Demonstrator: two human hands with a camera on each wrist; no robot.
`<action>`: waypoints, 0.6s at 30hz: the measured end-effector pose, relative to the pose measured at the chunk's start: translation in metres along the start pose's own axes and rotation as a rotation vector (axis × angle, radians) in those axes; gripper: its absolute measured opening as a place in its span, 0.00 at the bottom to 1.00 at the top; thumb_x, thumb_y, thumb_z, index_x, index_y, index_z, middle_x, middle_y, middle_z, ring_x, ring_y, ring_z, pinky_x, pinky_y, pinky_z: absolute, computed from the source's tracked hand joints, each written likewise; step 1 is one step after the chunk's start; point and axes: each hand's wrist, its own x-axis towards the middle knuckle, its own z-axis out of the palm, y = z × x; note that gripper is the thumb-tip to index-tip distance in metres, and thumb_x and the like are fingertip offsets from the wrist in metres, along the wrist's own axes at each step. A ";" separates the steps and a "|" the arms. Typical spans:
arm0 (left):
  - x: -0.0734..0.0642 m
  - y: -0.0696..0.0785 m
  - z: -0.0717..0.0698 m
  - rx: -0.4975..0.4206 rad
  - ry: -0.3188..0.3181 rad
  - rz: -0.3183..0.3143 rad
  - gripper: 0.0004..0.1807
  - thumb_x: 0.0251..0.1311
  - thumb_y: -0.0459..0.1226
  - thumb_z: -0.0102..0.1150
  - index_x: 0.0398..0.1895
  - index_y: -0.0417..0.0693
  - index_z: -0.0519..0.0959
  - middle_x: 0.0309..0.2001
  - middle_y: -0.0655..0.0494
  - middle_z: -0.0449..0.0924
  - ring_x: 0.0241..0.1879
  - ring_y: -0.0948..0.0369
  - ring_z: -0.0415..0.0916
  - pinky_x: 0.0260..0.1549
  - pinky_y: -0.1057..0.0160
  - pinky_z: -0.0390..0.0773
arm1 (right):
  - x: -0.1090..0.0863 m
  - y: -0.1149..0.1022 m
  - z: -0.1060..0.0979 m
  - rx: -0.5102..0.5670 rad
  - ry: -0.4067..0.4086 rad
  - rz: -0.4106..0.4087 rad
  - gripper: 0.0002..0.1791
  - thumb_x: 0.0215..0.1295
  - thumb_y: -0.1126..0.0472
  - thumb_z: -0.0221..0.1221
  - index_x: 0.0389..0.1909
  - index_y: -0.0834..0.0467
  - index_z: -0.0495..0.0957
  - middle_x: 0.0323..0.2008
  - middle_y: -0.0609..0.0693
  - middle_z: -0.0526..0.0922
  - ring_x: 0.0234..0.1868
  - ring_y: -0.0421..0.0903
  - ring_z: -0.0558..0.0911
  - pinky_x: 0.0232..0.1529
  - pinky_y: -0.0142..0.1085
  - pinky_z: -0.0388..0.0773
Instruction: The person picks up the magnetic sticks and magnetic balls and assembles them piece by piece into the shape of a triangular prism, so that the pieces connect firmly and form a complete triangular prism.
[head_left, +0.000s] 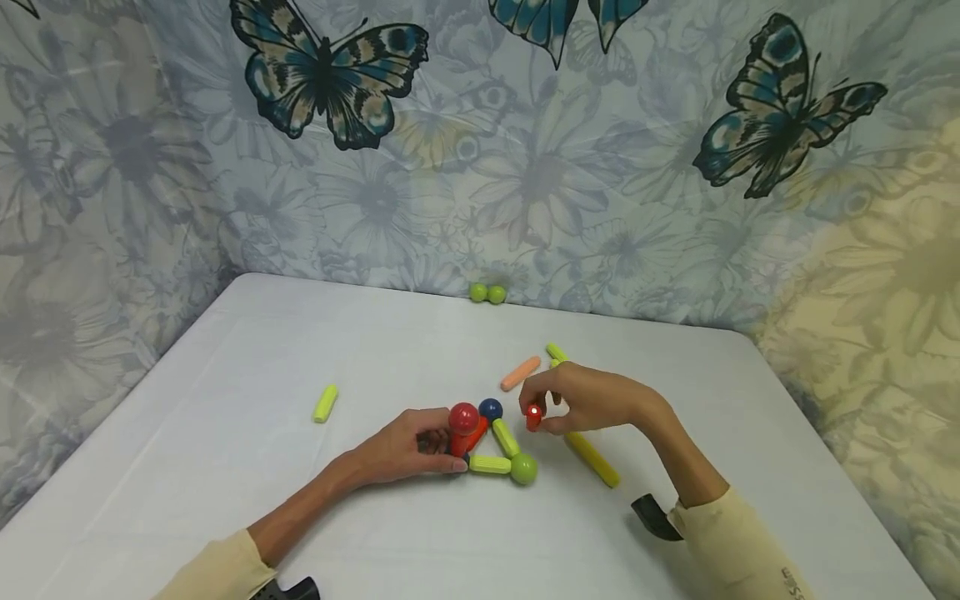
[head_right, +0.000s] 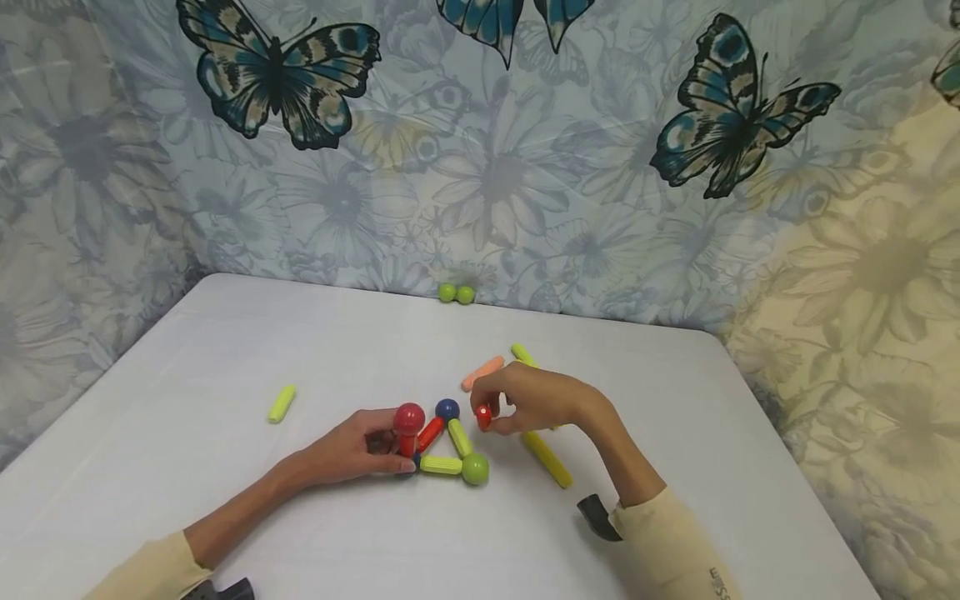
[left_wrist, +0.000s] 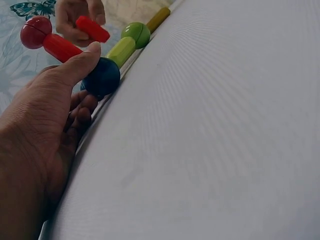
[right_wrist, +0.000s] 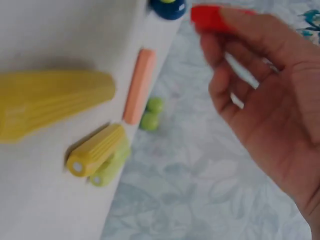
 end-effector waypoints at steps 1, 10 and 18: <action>-0.001 -0.001 0.000 -0.001 0.003 0.002 0.12 0.63 0.44 0.73 0.45 0.58 0.80 0.32 0.61 0.79 0.32 0.71 0.73 0.32 0.72 0.75 | -0.002 -0.003 0.001 0.027 -0.018 -0.036 0.10 0.66 0.65 0.67 0.46 0.51 0.83 0.40 0.37 0.86 0.43 0.38 0.82 0.50 0.43 0.83; -0.002 -0.002 -0.001 -0.005 0.004 -0.010 0.12 0.63 0.43 0.73 0.44 0.59 0.80 0.32 0.61 0.78 0.32 0.71 0.73 0.32 0.72 0.75 | -0.002 -0.010 0.015 0.066 -0.105 -0.112 0.12 0.65 0.66 0.68 0.47 0.50 0.82 0.42 0.37 0.86 0.43 0.30 0.81 0.49 0.33 0.83; -0.002 -0.002 0.001 -0.016 0.006 -0.010 0.11 0.63 0.44 0.73 0.43 0.58 0.80 0.31 0.61 0.78 0.32 0.70 0.73 0.31 0.72 0.74 | 0.000 -0.013 0.018 0.045 -0.148 -0.108 0.13 0.66 0.63 0.69 0.49 0.49 0.85 0.44 0.37 0.86 0.44 0.29 0.79 0.50 0.31 0.81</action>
